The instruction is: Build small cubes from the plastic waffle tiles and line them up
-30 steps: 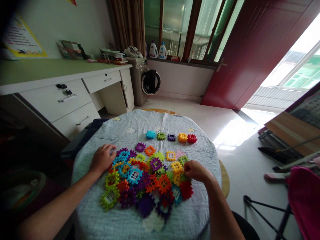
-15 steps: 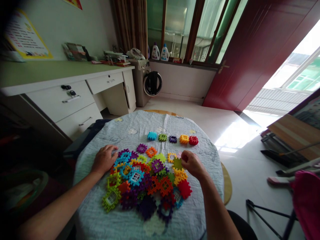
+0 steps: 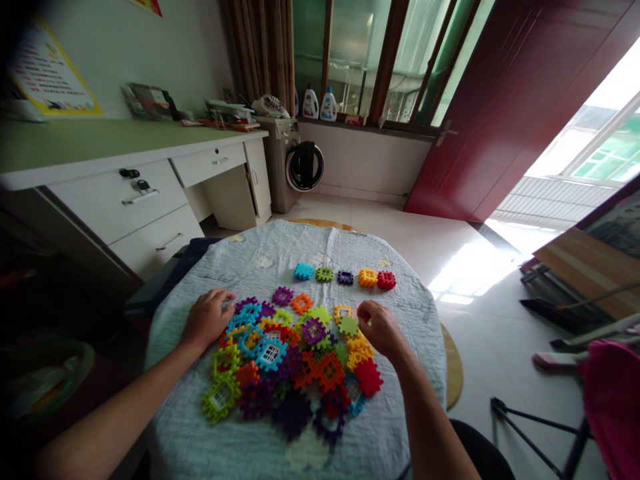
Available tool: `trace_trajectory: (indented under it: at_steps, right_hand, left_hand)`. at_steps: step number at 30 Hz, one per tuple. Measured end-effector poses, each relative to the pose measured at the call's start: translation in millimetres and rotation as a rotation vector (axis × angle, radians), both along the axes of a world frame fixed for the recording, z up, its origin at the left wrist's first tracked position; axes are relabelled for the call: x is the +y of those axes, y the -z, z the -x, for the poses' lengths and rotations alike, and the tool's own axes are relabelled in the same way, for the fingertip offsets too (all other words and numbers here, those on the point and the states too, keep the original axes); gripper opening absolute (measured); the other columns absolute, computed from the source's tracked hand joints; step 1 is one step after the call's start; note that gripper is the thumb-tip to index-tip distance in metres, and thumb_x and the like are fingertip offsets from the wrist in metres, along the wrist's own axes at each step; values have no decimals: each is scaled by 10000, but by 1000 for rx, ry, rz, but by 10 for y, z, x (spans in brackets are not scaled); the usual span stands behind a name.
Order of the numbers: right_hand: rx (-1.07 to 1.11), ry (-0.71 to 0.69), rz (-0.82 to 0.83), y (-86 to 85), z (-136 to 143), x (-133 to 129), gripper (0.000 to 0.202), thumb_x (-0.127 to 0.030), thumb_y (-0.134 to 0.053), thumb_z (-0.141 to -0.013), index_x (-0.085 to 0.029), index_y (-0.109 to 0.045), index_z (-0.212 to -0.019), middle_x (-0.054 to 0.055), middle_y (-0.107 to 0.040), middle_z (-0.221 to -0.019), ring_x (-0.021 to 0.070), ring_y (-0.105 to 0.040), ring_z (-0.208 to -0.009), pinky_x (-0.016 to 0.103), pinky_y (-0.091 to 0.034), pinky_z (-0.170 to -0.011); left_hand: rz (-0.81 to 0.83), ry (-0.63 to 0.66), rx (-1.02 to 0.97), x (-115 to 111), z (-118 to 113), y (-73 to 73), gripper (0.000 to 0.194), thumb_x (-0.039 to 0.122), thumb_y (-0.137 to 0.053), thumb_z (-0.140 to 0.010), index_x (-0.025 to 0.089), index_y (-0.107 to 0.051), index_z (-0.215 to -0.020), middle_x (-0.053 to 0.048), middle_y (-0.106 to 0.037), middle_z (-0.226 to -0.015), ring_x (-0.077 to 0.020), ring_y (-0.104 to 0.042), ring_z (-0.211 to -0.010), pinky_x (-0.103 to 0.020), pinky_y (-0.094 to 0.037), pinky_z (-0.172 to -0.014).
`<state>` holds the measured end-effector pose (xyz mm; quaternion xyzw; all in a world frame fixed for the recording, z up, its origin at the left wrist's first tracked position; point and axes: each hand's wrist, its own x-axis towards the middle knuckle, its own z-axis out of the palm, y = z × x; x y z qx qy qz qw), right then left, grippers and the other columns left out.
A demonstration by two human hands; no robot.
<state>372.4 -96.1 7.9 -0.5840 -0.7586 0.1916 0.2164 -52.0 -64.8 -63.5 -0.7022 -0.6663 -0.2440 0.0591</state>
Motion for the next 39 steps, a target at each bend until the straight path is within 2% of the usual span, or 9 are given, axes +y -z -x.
trace_trajectory:
  at_steps: [2,6,10,14,20,26,31,34,39]
  right_hand:
    - [-41,43,-36,22,-33,18,86,-215,-538,-777,-194,-603,-828,29,-628,-794,166,-566,-745,290,-425,-725]
    - [-113,-6,13,122,47,18,262,-280,-658,-736,-191,-635,-982,78,-659,-996,237,-572,-954,359,-418,-878]
    - [-141,-43,52,200,160,24,313,-242,-664,-712,-177,-636,-1017,80,-646,-992,233,-563,-946,352,-416,-868]
    - [-109,-29,78,173,147,44,406,-191,-615,-719,-180,-616,-1126,68,-653,-993,218,-576,-930,359,-416,-884]
    - [-195,-95,123,125,205,-14,538,-359,-744,-654,-170,-642,-1148,106,-590,-1091,276,-511,-1064,391,-398,-944]
    - [-276,-139,117,129,343,-66,327,-303,-710,-669,-182,-659,-968,77,-584,-952,234,-517,-936,354,-392,-886]
    - [-299,-144,96,117,406,-100,431,-331,-751,-630,-194,-637,-1022,85,-594,-991,261,-522,-983,377,-378,-910]
    - [-293,-158,88,88,416,-103,390,-290,-725,-641,-184,-643,-1006,88,-591,-986,261,-527,-979,391,-383,-920]
    - [-139,-86,16,14,68,12,453,-194,-619,-672,-174,-621,-1125,96,-605,-1048,246,-538,-982,376,-428,-903]
  left_hand:
    - [0,0,0,-1,-1,2,230,262,-472,-803,187,-636,-946,-100,-675,-1048,-267,-592,-1006,-396,-449,-940]
    - [2,-1,1,-2,0,4,235,263,-467,-807,183,-636,-950,-105,-672,-1050,-271,-589,-1009,-401,-451,-940]
    - [3,1,-1,1,1,2,238,263,-465,-803,184,-639,-945,-106,-675,-1043,-272,-591,-1004,-403,-453,-936]
    - [5,-3,1,-1,-3,-3,230,261,-467,-800,190,-634,-940,-100,-676,-1039,-267,-593,-1000,-394,-450,-937]
    - [10,-3,15,-8,0,-9,226,263,-459,-814,191,-629,-944,-100,-669,-1040,-267,-591,-997,-391,-453,-928]
    - [5,-3,16,-8,-1,-13,220,261,-464,-810,198,-633,-936,-95,-669,-1038,-261,-593,-1004,-383,-455,-932]
    - [1,-2,1,-4,-3,-7,212,266,-467,-806,201,-631,-923,-100,-668,-1043,-269,-598,-1009,-393,-458,-934]
    - [6,4,4,-4,0,-8,215,269,-463,-807,196,-627,-926,-102,-668,-1041,-271,-598,-1005,-394,-457,-932]
    - [5,8,8,-5,2,-9,226,267,-451,-812,188,-625,-933,-105,-669,-1041,-270,-597,-999,-394,-454,-933]
